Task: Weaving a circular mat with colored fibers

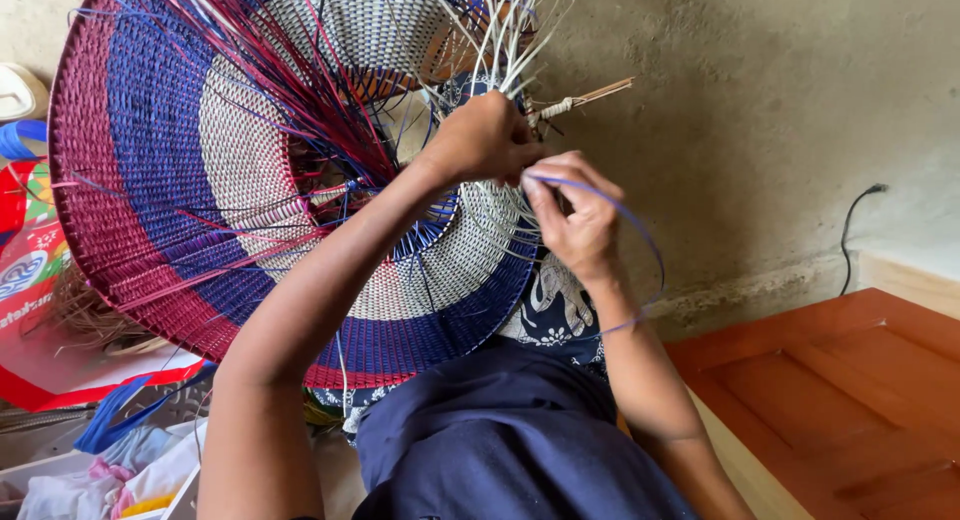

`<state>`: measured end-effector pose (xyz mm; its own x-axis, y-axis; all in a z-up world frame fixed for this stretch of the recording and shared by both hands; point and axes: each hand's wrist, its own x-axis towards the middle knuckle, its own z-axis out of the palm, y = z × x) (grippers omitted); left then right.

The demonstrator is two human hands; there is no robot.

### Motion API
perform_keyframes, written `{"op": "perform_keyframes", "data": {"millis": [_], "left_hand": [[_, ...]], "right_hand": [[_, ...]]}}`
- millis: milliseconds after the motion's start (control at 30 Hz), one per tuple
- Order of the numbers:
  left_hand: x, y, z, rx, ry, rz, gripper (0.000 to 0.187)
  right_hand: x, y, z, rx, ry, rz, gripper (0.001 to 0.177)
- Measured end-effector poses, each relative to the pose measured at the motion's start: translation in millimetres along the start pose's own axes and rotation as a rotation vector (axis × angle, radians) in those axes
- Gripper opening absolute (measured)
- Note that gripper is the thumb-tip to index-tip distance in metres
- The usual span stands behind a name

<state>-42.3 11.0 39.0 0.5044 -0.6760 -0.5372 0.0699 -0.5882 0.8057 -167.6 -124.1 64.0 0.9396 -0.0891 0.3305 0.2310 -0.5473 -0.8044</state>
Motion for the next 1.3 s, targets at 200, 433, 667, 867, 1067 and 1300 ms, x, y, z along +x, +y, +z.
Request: {"op": "perform_keyframes", "data": {"millis": [200,433,667,867,1067,1300], "left_hand": [[-14.0,-26.6,-1.3,0.211,0.136,0.074,0.020],[-78.6,-61.8,-5.2,0.286,0.286,-0.049,0.021],[-80.4,-84.4,6.6,0.310,0.378,-0.153,0.017],[-86.6,-79.5,-1.1,0.318,0.348,-0.134,0.017],[-90.3,-75.5,1.7,0.285,0.380,-0.122,0.015],[-94.0,-80.2,6.1,0.292,0.424,-0.130,0.015]], "right_hand": [[-19.6,26.1,14.9,-0.007,0.064,0.133,0.031],[-50.3,74.6,37.6,0.101,0.090,0.269,0.033],[-41.4,65.3,32.9,0.082,0.091,0.226,0.028],[-34.4,56.6,27.0,-0.015,0.073,0.170,0.023],[-47.7,69.4,29.5,0.136,0.064,0.252,0.036],[-51.1,75.9,29.6,0.188,0.018,0.256,0.037]]}}
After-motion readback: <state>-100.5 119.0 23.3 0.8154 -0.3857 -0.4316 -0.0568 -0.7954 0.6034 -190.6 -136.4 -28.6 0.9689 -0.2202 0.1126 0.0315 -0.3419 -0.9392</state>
